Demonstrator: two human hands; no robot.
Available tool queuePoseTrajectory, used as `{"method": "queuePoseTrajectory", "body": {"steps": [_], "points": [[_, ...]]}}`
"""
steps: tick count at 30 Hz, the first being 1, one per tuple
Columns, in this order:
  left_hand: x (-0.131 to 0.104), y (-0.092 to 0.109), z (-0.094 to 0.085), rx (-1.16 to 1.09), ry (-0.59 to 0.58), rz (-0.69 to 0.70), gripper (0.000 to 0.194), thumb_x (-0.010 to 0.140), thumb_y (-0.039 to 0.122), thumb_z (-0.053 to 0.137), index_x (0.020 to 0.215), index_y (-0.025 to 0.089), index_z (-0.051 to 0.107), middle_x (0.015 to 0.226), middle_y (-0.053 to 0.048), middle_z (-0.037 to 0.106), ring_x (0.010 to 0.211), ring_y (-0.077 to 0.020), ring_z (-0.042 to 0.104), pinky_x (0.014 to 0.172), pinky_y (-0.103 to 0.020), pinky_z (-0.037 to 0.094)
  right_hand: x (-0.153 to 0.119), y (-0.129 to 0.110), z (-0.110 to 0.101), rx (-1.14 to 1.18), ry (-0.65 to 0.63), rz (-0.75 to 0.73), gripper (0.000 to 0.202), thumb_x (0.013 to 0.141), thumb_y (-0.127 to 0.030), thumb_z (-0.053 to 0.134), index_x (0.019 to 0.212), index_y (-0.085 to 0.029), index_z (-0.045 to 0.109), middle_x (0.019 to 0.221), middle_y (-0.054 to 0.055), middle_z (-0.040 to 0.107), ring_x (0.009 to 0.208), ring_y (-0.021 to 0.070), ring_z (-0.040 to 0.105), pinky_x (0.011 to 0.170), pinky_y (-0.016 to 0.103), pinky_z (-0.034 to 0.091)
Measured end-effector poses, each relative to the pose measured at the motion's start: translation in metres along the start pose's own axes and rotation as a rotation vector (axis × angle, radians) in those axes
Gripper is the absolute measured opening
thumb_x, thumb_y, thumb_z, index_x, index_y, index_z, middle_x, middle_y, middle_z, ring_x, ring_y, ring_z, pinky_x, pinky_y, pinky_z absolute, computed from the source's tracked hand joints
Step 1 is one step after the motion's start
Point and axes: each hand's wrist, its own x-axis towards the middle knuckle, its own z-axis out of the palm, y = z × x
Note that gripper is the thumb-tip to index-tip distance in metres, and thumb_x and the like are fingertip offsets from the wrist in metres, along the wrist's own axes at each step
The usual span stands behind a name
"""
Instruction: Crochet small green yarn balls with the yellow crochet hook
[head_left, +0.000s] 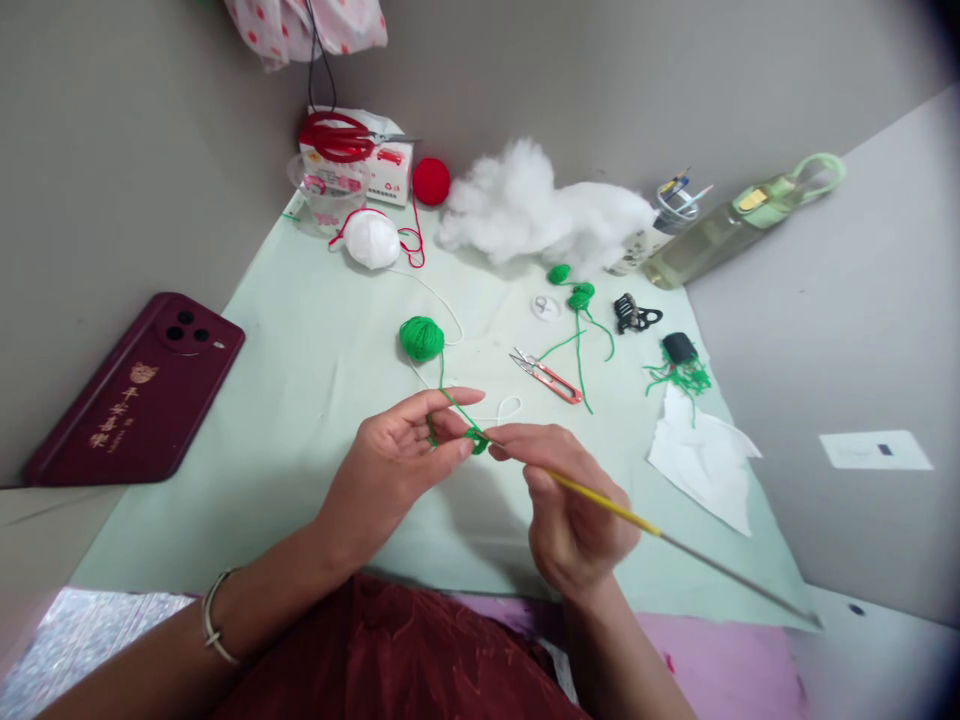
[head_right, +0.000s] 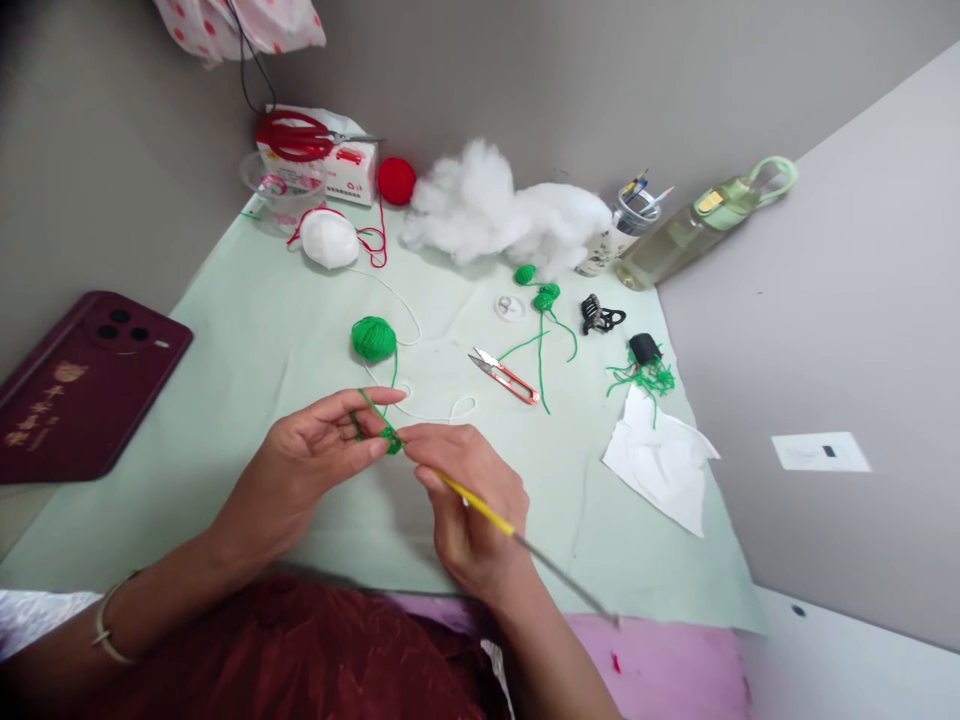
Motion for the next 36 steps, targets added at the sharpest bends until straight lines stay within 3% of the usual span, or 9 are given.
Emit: {"method": "queuePoseTrajectory", "body": {"steps": [6,10,14,19,24,28,30,33,36], "points": [[-0.001,0.002,0.003,0.101,0.044,0.052,0.031,0.084,0.018,0.079,0.114,0.025,0.08,0.085,0.004,0.064,0.083,-0.012,0.063,0.09,-0.028,0.05,-0.001,0.001,-0.002,-0.04,-0.043,-0.057,0.029,0.1,-0.006,0.057,0.12,-0.022,0.072,0.105,0.009,0.082,0.099,0.022,0.079,0.079,0.037,0.065],[0.0,0.001,0.003,0.067,0.024,0.027,0.032,0.084,0.02,0.08,0.115,0.024,0.08,0.082,0.004,0.063,0.082,-0.0122,0.063,0.088,-0.028,0.051,0.002,0.002,0.002,-0.057,-0.007,-0.107,0.028,0.1,-0.007,0.056,0.116,-0.022,0.073,0.097,0.008,0.081,0.097,0.0221,0.08,0.074,0.035,0.065],[0.001,-0.004,0.001,0.022,0.018,0.035,0.029,0.085,0.022,0.081,0.114,0.025,0.08,0.084,0.004,0.066,0.083,-0.0123,0.064,0.085,-0.027,0.051,0.0,0.001,0.004,-0.084,-0.017,-0.091,0.028,0.1,-0.005,0.055,0.116,-0.021,0.072,0.102,0.01,0.081,0.097,0.0211,0.079,0.077,0.034,0.066],[0.003,-0.006,0.002,-0.063,0.023,-0.003,0.033,0.084,0.025,0.085,0.116,0.025,0.08,0.082,0.004,0.065,0.079,-0.0112,0.063,0.08,-0.025,0.05,-0.011,0.003,0.01,-0.358,0.002,-0.174,0.04,0.097,-0.005,0.062,0.13,-0.026,0.07,0.114,0.01,0.081,0.097,0.0225,0.078,0.076,0.034,0.067],[0.007,-0.005,0.005,-0.167,0.019,-0.011,0.036,0.081,0.025,0.088,0.116,0.023,0.079,0.081,0.004,0.066,0.08,-0.0112,0.061,0.079,-0.024,0.048,-0.017,0.012,0.016,-0.44,0.016,-0.249,0.048,0.098,-0.006,0.063,0.141,-0.028,0.067,0.119,0.009,0.08,0.102,0.023,0.077,0.077,0.034,0.068],[0.008,-0.006,0.004,-0.294,-0.114,-0.169,0.051,0.08,0.026,0.086,0.13,0.022,0.074,0.081,0.003,0.064,0.075,-0.0112,0.056,0.075,-0.025,0.046,-0.015,0.012,0.014,-0.517,0.024,-0.308,0.045,0.097,-0.006,0.065,0.136,-0.028,0.072,0.118,0.009,0.078,0.106,0.0234,0.076,0.08,0.035,0.067],[0.008,-0.005,0.001,-0.364,-0.175,-0.246,0.051,0.082,0.028,0.084,0.131,0.02,0.074,0.074,0.005,0.058,0.063,-0.0076,0.045,0.067,-0.023,0.043,-0.012,0.008,0.012,-0.401,0.035,-0.223,0.042,0.098,-0.006,0.064,0.132,-0.029,0.073,0.117,0.008,0.078,0.104,0.0227,0.076,0.079,0.036,0.066],[0.007,-0.003,-0.002,-0.375,-0.132,-0.211,0.042,0.086,0.025,0.081,0.127,0.02,0.077,0.07,0.008,0.048,0.054,-0.0036,0.026,0.056,-0.02,0.033,-0.005,0.001,0.01,-0.101,0.087,0.003,0.032,0.102,-0.011,0.06,0.122,-0.029,0.077,0.103,0.005,0.08,0.09,0.0208,0.076,0.075,0.037,0.065],[0.007,0.001,-0.002,-0.277,-0.077,-0.124,0.039,0.087,0.019,0.078,0.125,0.025,0.078,0.081,0.006,0.056,0.053,-0.0022,0.032,0.055,-0.021,0.03,0.001,-0.001,0.012,0.211,0.185,0.204,0.023,0.104,-0.019,0.06,0.11,-0.029,0.08,0.091,0.003,0.078,0.076,0.0181,0.072,0.069,0.036,0.061]]}}
